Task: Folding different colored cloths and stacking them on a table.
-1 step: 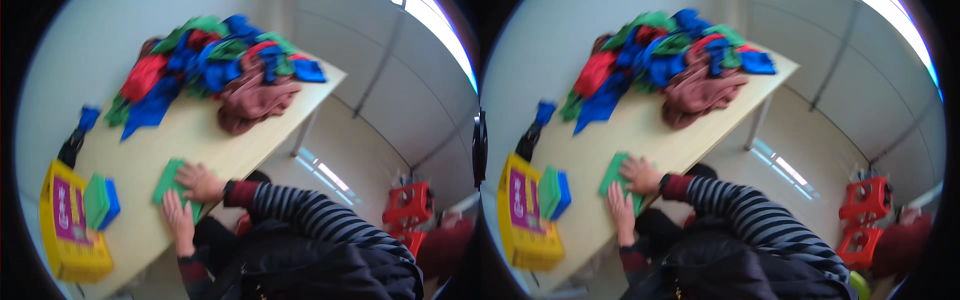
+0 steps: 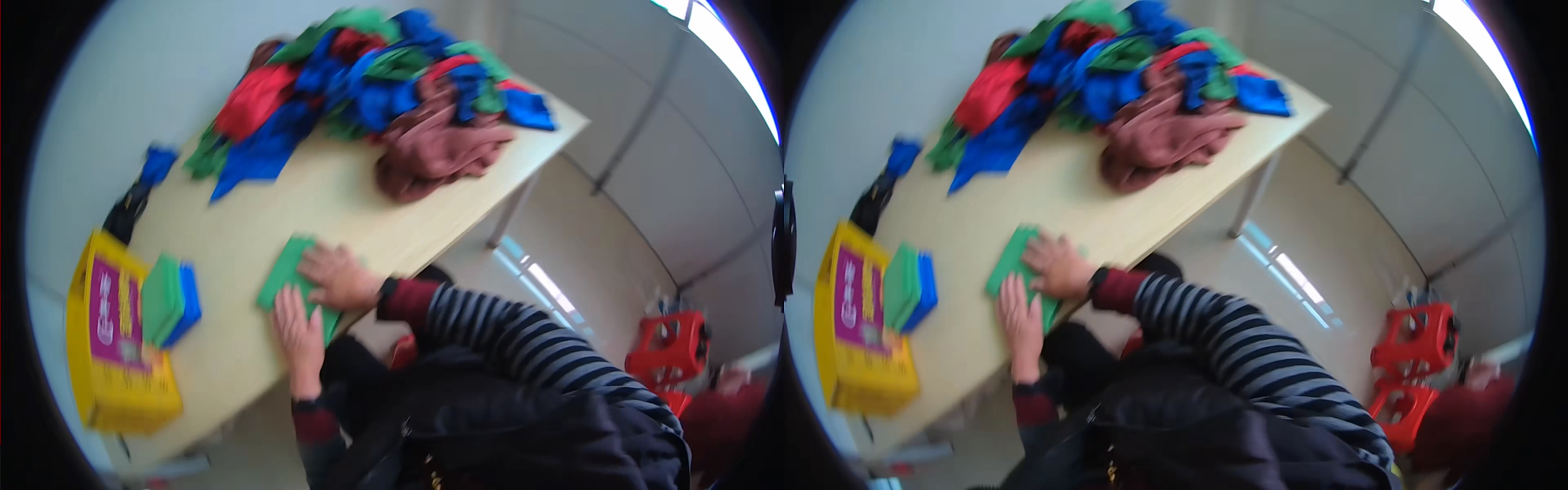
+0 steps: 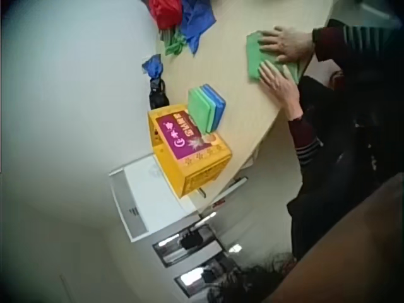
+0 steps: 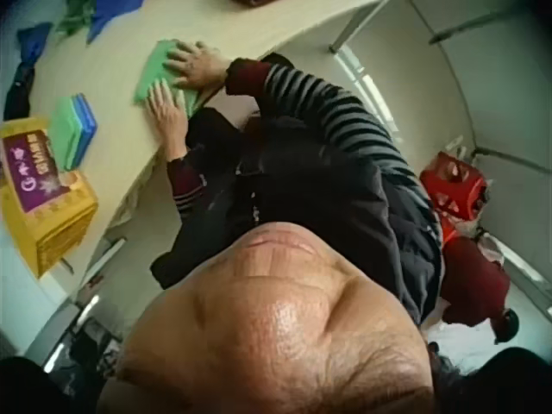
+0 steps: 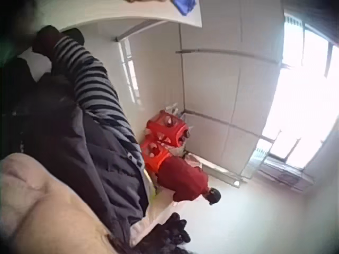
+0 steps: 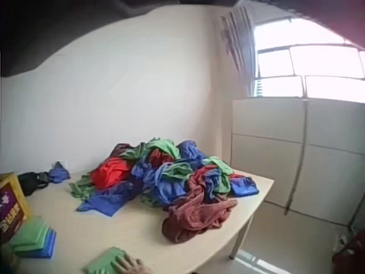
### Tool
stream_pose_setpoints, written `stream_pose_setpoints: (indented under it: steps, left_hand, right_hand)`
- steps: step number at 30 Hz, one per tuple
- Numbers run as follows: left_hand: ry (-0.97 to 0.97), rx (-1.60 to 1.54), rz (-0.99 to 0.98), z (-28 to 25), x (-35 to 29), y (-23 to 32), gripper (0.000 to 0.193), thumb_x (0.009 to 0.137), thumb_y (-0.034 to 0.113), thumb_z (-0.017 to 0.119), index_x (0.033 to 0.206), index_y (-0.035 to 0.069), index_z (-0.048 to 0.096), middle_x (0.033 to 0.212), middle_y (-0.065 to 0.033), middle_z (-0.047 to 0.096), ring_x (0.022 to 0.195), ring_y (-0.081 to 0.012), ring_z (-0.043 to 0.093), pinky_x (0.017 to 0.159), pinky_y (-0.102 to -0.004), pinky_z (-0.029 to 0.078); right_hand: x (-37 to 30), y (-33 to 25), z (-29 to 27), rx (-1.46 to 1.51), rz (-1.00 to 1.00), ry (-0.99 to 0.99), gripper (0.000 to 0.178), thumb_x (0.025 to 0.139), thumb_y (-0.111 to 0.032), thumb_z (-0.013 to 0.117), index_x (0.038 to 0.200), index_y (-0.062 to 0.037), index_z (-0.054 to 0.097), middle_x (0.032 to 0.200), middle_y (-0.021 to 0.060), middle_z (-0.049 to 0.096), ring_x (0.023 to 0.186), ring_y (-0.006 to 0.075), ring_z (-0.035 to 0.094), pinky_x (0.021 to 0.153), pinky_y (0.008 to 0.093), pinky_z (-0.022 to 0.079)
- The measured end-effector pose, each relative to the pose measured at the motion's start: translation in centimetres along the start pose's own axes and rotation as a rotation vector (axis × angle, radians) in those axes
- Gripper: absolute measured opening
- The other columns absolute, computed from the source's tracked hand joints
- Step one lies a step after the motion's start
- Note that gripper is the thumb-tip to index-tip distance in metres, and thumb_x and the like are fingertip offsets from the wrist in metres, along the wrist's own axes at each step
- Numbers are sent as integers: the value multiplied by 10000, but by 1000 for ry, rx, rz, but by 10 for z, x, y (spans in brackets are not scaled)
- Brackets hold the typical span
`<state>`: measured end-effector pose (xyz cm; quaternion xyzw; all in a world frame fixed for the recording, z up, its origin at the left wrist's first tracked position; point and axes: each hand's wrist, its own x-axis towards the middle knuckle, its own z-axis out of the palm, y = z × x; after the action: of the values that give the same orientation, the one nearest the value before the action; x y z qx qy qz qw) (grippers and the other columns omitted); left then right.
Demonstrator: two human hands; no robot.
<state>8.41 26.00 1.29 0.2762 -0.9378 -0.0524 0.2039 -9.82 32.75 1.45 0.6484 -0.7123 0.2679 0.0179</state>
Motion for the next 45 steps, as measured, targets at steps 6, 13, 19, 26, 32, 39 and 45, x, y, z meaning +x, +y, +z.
stream_pose_setpoints:
  steps: [6, 13, 19, 26, 32, 39, 45]
  left_hand:
    - [69, -7, 22, -4, -10, -3, 610, 997, 370, 545, 1469, 1, 427, 1545, -173, 401, 1454, -341, 330, 1182, -504, 266]
    - [89, -3, -24, -13, -34, -1, 630, 990, 390, 556, 1466, -2, 430, 1540, -169, 408, 1449, -331, 338, 1178, -499, 272]
    - [93, 7, -43, -17, -42, 9, 644, 983, 402, 565, 1464, -6, 433, 1549, -165, 392, 1459, -320, 317, 1185, -492, 257]
    - [268, -360, -133, -36, -76, 13, 481, 1008, 345, 555, 1320, -20, 572, 1319, -168, 619, 1250, -310, 579, 1051, -437, 456]
    - [28, -1020, -719, -41, -121, -11, 401, 1021, 373, 580, 1223, 30, 626, 1212, -128, 675, 1159, -218, 632, 989, -412, 509]
    - [59, -2073, -829, -14, -116, -3, 437, 1002, 319, 638, 1327, 45, 535, 1293, -86, 614, 1185, -208, 597, 1033, -420, 486]
    - [286, -2074, -953, -8, -119, 3, 541, 984, 245, 662, 1442, 50, 451, 1362, -96, 579, 1227, -233, 572, 1079, -414, 451]
  right_hand:
    - [6, -7, -4, -164, -54, -116, 665, 959, -515, 524, 1498, -132, 443, 1562, 157, 393, 1472, 381, 297, 1139, 555, 296]
    - [-1, -20, 1, -217, -84, -120, 660, 980, -510, 495, 1504, -114, 426, 1563, 155, 390, 1461, 387, 308, 1153, 525, 290]
    - [-9, -23, -7, -223, -100, -134, 652, 991, -510, 488, 1506, -115, 424, 1565, 162, 382, 1465, 391, 299, 1153, 529, 292]
    - [-16, -25, -10, -207, -131, -157, 656, 1000, -516, 473, 1510, -107, 416, 1568, 170, 372, 1469, 399, 288, 1158, 531, 286]
    - [-15, -38, -10, -204, -177, -166, 666, 1002, -516, 468, 1517, -99, 403, 1573, 174, 362, 1472, 403, 279, 1160, 534, 278]
    - [-29, -56, -5, -157, -251, -190, 679, 991, -505, 492, 1522, -92, 393, 1570, 174, 361, 1470, 401, 279, 1161, 537, 274]
    - [-44, -80, -6, -97, -329, -188, 680, 981, -491, 521, 1519, -93, 401, 1559, 178, 375, 1459, 407, 296, 1162, 530, 272]
